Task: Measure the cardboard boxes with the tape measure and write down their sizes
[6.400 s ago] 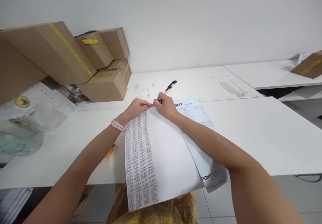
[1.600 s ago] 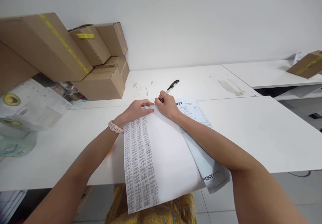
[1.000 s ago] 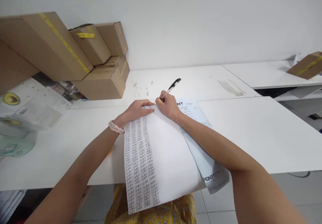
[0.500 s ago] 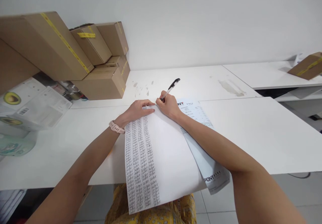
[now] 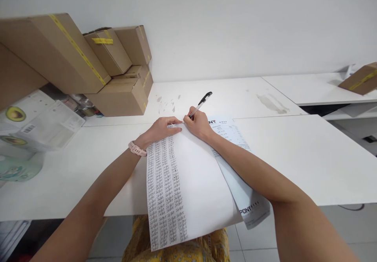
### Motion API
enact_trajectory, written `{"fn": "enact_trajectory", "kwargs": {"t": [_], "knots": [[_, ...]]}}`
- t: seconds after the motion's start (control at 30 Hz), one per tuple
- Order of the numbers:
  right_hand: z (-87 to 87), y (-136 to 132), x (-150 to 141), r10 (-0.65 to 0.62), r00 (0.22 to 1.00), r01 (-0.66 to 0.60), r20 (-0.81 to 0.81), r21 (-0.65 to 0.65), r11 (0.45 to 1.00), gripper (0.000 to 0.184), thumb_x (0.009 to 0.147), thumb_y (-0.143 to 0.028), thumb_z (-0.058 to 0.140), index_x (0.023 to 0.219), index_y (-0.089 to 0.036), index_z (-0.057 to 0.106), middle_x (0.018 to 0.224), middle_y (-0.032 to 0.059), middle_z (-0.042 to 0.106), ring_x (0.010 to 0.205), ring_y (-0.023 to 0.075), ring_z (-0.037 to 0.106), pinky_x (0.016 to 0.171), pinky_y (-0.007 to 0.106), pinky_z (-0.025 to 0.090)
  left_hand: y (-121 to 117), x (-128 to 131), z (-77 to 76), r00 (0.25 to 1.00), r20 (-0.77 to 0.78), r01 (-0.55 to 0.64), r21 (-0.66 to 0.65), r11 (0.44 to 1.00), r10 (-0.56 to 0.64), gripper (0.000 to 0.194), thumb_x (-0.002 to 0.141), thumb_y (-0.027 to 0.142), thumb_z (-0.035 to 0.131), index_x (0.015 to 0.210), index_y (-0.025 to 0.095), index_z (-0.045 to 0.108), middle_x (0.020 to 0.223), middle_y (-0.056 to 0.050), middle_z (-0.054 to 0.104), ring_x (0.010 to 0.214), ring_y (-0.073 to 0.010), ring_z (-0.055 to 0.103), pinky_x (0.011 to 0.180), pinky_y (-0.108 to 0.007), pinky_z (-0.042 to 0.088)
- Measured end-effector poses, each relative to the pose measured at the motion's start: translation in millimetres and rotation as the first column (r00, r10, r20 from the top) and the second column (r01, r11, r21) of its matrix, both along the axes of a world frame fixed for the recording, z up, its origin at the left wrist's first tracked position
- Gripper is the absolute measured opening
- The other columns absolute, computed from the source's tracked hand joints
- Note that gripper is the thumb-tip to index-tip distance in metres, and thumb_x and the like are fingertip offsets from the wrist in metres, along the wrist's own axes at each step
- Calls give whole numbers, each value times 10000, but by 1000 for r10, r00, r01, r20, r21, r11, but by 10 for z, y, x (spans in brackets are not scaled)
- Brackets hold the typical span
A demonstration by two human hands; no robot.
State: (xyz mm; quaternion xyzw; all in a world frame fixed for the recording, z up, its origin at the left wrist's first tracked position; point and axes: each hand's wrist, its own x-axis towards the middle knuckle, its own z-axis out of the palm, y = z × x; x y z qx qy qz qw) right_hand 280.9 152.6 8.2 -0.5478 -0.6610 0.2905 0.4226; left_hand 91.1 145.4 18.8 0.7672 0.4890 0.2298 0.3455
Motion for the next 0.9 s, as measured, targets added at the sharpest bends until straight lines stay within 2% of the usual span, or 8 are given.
{"fn": "enact_trajectory", "kwargs": {"t": [0.9], "knots": [[-18, 32, 9, -37, 999, 38, -15, 14, 999, 152, 757, -246, 555, 673, -243, 428, 551, -62, 410, 558, 124, 372, 583, 306, 289, 43, -26, -68, 1000, 15, 18, 8, 1000, -18, 311, 849, 397, 675, 1124, 272, 748, 1240, -22, 744, 1227, -256, 648, 1063, -422, 501]]}}
